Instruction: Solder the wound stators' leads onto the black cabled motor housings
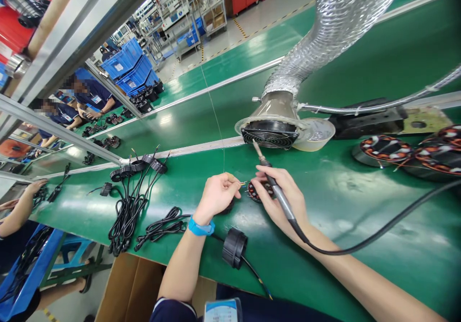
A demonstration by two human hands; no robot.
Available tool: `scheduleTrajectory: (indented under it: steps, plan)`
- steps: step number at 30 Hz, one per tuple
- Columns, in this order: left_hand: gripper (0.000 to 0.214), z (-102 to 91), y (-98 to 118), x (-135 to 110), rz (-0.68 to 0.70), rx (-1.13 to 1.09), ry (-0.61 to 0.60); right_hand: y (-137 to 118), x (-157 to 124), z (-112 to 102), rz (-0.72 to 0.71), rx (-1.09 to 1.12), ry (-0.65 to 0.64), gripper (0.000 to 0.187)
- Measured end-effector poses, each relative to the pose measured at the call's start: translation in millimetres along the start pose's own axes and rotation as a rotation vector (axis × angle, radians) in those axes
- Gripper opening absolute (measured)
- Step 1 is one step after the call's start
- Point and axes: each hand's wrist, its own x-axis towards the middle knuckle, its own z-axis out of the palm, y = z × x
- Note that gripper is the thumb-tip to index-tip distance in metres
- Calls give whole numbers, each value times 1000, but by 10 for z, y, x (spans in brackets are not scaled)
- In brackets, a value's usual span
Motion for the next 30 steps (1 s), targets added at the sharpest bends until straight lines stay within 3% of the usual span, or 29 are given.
scheduleTrajectory:
  steps: [8,19,24,30]
  plan:
    - [15,-34,55,-47,74,82,-64,42,-15,53,-101,-3,-152,41]
    - [15,-128,94,-12,24,64,-195,45,-35,45,-150,-42,-125,41]
    - [20,-119,77,28,83,185,-153,58,-71,54,-134,-31,-137,42]
    - [17,-106,59,56,91,166,-109,61,-86,35,-67,6,-154,43]
